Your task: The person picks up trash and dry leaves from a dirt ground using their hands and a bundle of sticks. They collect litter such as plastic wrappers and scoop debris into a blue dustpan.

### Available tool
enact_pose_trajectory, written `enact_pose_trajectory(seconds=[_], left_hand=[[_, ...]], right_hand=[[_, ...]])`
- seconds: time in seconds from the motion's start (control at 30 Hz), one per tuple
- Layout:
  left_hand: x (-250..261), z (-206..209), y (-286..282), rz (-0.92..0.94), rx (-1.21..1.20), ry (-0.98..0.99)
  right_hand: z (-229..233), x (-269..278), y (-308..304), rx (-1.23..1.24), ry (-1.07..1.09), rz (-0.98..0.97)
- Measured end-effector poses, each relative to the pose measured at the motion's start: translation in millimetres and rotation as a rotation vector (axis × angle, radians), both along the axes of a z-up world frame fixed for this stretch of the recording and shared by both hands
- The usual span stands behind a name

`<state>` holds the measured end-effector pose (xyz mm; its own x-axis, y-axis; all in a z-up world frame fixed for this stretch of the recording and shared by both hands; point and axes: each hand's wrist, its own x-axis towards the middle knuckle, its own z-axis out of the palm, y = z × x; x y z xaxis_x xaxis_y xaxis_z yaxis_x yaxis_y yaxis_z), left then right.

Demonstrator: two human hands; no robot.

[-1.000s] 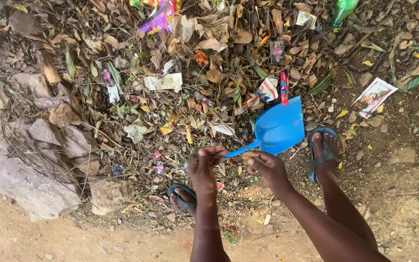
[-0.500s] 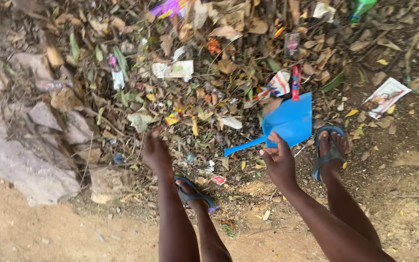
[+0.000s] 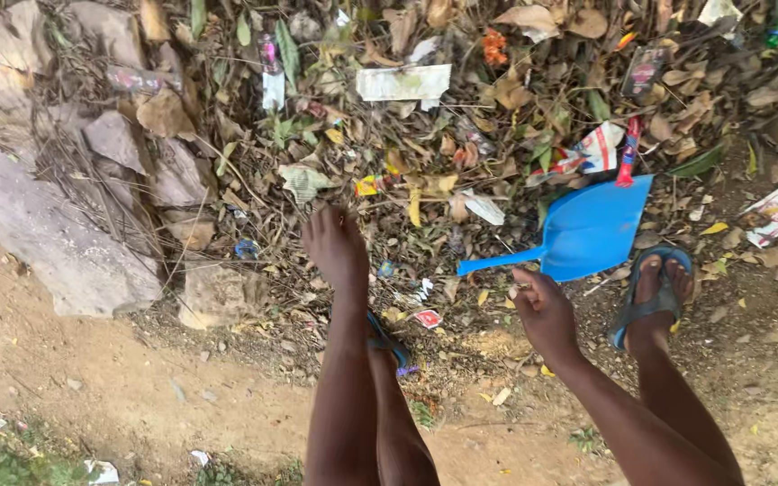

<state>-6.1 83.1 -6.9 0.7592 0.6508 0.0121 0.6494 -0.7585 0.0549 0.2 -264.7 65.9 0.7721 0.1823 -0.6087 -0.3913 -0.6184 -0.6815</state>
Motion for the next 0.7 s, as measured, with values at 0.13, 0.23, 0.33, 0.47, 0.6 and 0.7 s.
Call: enact_pose_trajectory(seconds=[0.13, 0.23, 0.33, 0.47, 0.6, 0.7], left_hand=[[-27, 53, 31, 0.377, -0.645, -0.443], [-44, 75, 74, 0.661, -0.964, -0.904], [-65, 68, 116, 0.801, -1.102, -1.18], [-87, 32, 128, 1.122, -1.401, -1.416], [-100, 41, 87, 1.083, -1.596, -1.47], [-114, 90, 21, 1.304, -1.327, -1.357]], right_hand=[[-3, -5, 7, -0.081, 0.02, 0.113], [-3, -7, 15, -0.112, 0.039, 0.147], [-1, -9, 21, -0.119, 0.062, 0.156], [-12, -17, 18, -0.124, 0.15, 0.143], [-26, -28, 8, -0.032, 0.153, 0.17], [-28, -32, 18, -0.049, 0.177, 0.154]])
